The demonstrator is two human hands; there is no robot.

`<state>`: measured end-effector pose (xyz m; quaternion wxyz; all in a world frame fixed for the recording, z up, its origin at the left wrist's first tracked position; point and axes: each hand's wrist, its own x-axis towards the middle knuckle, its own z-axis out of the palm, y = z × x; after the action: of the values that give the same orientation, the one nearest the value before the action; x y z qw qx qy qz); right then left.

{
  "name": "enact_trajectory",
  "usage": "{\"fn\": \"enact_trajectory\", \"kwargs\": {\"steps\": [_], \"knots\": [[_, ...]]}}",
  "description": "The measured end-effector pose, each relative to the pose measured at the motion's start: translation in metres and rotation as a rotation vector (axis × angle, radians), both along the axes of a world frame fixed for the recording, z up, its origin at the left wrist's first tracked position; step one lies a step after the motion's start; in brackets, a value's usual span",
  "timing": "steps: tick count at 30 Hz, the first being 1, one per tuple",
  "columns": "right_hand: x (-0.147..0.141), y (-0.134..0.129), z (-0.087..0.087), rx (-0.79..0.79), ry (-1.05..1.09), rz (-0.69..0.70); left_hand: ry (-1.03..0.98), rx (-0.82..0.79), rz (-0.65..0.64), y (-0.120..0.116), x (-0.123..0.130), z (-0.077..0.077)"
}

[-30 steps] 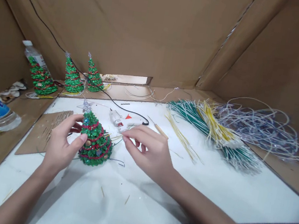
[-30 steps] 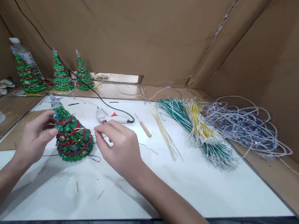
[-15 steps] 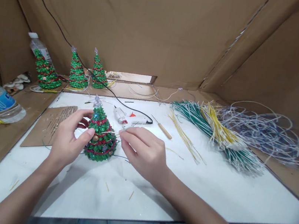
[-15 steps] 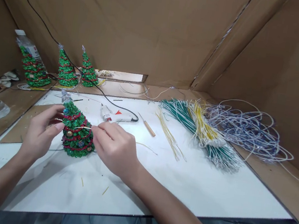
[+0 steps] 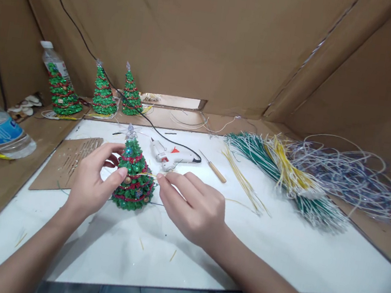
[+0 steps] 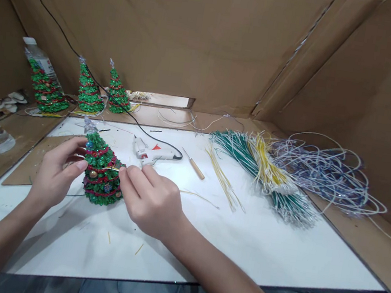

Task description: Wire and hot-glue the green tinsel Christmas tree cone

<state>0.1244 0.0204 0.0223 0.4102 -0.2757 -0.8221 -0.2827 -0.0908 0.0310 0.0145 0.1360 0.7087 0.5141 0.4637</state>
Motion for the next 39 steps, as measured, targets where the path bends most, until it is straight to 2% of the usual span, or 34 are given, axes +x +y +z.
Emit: {"fn": "enact_trajectory", "kwargs": {"steps": [15,22,29,35,39], "knots": [[-0.005,-0.002,0.008,0.054,-0.083,-0.066,0.022,0.012,0.007,0.000,0.001,0.001],[-0.007,-0.006,0.009,0.095,-0.160,0.018,0.031,0.018,-0.011,0.000,0.001,0.002],[-0.012,-0.001,0.011,-0.005,-0.176,-0.002,0.036,0.013,-0.016,0.000,0.001,0.002],[-0.021,0.002,0.023,-0.090,-0.257,-0.060,0.069,-0.015,-0.072,0.001,0.002,0.004],[-0.026,0.002,0.034,-0.179,-0.367,-0.008,0.138,-0.026,-0.095,0.003,0.004,0.003]]}}
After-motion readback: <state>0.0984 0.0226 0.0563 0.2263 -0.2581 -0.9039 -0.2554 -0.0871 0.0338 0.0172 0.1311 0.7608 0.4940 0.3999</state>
